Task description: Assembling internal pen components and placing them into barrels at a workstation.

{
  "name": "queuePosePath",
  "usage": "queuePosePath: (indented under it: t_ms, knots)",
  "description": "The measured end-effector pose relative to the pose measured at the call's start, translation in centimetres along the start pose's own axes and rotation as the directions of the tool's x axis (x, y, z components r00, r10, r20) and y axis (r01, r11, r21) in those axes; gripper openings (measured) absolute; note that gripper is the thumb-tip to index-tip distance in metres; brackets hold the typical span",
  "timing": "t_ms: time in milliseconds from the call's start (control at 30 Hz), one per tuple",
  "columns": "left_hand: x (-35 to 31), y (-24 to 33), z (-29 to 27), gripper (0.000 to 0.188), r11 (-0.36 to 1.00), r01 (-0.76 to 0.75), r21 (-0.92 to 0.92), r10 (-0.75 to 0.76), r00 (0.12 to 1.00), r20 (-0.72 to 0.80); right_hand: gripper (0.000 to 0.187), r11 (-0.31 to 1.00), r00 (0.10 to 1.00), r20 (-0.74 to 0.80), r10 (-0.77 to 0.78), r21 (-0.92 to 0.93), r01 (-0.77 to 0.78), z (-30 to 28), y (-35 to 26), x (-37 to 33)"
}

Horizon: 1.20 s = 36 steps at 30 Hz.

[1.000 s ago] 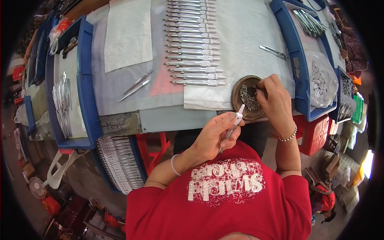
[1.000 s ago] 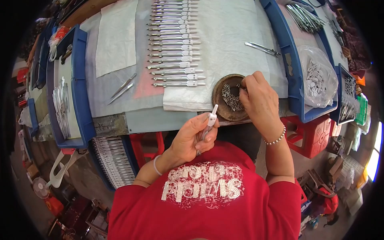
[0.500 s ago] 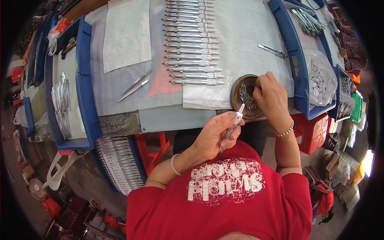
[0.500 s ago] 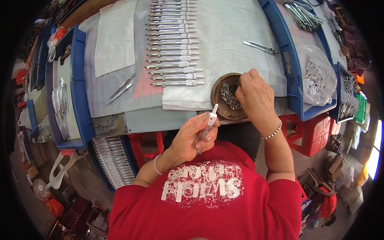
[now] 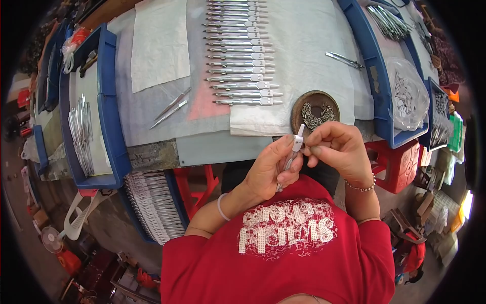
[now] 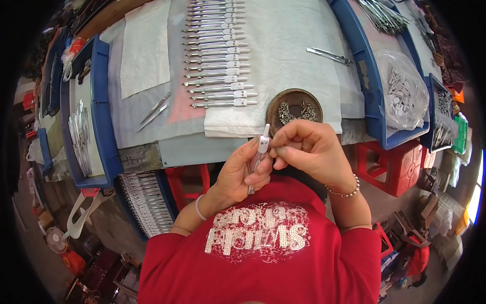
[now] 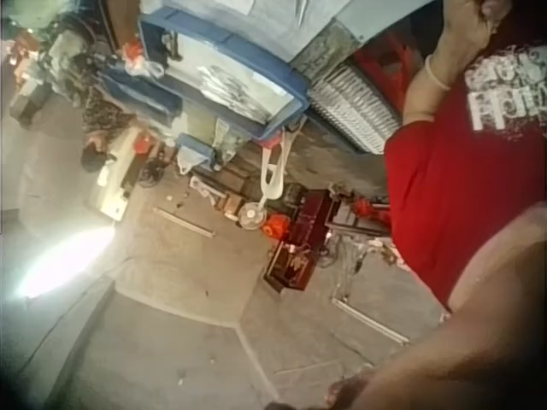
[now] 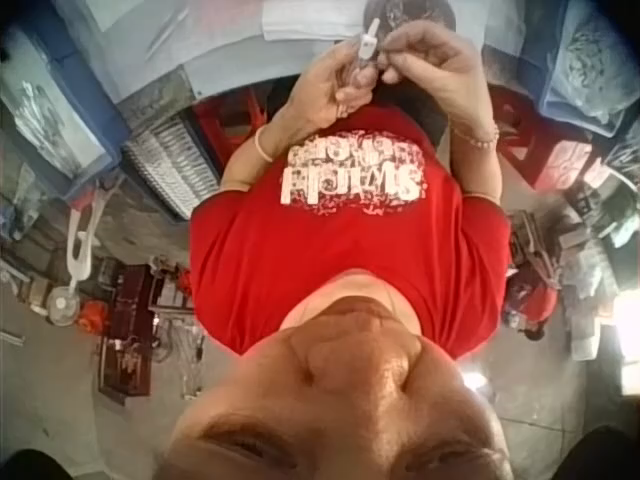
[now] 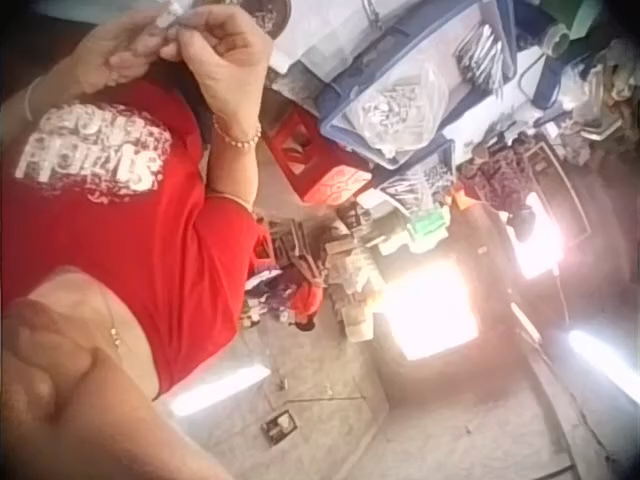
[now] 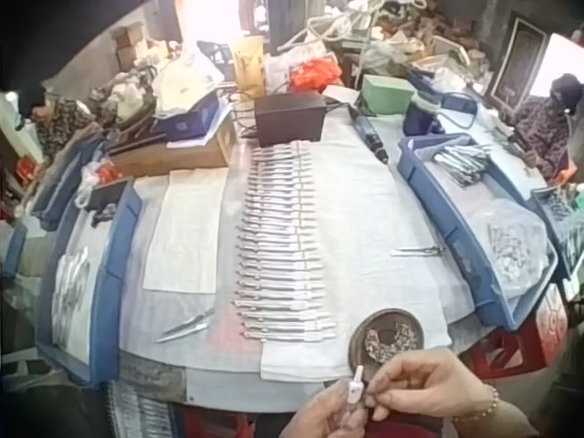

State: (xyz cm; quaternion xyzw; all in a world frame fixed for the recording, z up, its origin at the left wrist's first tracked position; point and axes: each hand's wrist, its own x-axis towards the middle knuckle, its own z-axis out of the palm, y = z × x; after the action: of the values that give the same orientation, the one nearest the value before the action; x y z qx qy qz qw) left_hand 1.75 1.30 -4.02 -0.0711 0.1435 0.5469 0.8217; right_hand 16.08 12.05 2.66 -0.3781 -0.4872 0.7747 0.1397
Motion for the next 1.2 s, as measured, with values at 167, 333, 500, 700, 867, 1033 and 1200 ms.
queuePosePath:
  t_ms: [167, 333, 500, 700, 867, 1033, 1200]
  knots:
    - [0.0, -0.2, 0.5, 0.033, 0.998, -0.007, 0.056, 0.009, 1.0, -0.03, 0.011, 1.0, 1.0, 0.024, -0.009, 0.002, 0.009, 0.7, 0.0, 0.2]
    - [0.0, -0.3, 0.7, 0.031, 0.994, -0.021, 0.108, 0.026, 0.998, -0.052, 0.01, 0.996, 0.996, -0.031, -0.08, -0.042, 0.079, 1.3, 0.2, -0.2]
    - [0.0, -0.3, 0.9, 0.024, 0.985, -0.047, 0.167, 0.058, 0.997, -0.058, 0.012, 0.967, 0.978, -0.088, -0.187, -0.192, 0.167, 1.4, 0.8, -0.7]
    - [0.0, -0.6, 0.7, 0.02, 0.974, -0.04, 0.222, 0.068, 0.99, -0.122, 0.021, 0.829, 0.963, -0.065, -0.263, -0.526, 0.191, 1.5, 0.9, -0.4]
    - [-0.1, -0.9, 0.0, 0.021, 0.996, 0.019, 0.084, -0.013, 0.997, -0.074, 0.029, 0.965, 0.994, 0.022, -0.107, -0.24, 0.109, 0.0, 2.1, 0.9]
    - [-0.3, -0.9, 0.5, 0.024, 0.99, 0.138, 0.014, -0.138, 0.99, 0.018, 0.015, 0.987, 0.997, 0.068, -0.048, 0.154, 0.037, -1.1, 2.3, 1.4]
    - [-0.2, -1.0, 0.1, 0.029, 0.992, 0.127, -0.016, -0.126, 0.99, 0.06, 0.02, 0.781, 0.991, -0.099, -0.088, 0.61, 0.13, 0.4, 1.6, 3.0]
